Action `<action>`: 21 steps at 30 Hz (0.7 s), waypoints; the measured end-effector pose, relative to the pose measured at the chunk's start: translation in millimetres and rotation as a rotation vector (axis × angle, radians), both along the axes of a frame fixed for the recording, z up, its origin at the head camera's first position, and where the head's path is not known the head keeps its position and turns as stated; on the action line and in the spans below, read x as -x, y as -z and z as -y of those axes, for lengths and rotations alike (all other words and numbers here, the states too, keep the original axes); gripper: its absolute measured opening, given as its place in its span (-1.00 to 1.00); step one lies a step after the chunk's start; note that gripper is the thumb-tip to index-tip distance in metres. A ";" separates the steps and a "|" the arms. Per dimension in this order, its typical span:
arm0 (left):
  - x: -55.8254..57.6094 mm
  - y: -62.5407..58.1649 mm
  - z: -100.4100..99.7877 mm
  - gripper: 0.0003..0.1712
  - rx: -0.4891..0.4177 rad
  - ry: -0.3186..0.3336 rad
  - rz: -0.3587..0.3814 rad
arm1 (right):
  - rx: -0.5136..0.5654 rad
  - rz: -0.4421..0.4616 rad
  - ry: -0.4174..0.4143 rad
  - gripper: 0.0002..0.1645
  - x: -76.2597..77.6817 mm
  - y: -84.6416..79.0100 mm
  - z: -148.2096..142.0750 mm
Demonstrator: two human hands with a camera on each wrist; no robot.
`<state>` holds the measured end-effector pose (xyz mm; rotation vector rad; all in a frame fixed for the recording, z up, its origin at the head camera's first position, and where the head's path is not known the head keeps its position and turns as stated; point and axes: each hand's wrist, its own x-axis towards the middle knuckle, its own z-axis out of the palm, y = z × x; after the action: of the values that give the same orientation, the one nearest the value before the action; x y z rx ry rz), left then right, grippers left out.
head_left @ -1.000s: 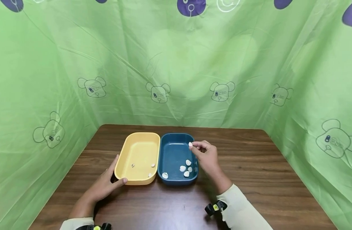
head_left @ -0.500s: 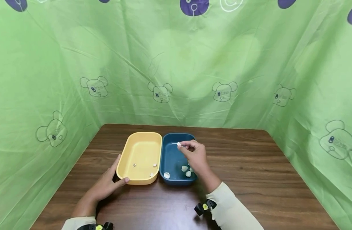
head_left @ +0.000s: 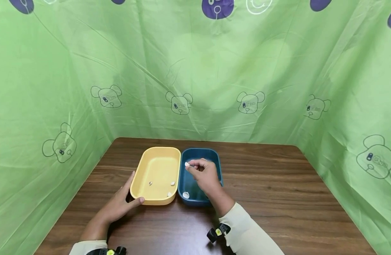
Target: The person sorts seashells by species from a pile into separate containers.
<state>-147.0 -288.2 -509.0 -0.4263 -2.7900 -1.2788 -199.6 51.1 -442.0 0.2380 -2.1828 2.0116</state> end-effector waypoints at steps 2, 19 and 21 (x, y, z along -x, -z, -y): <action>0.1 -0.4 -0.2 0.37 0.005 0.002 0.001 | -0.018 0.015 -0.015 -0.86 -0.9 0.9 4.4; -1.0 0.0 0.6 0.38 0.015 -0.002 -0.006 | -0.146 0.047 -0.071 -0.87 -3.7 3.4 34.5; -0.4 0.2 0.2 0.38 0.012 0.001 -0.005 | -0.159 0.045 -0.076 -0.87 -4.5 3.5 35.7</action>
<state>-146.6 -288.5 -509.1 -0.4311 -2.7954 -1.2596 -195.1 15.4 -445.4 0.3022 -2.3995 1.8995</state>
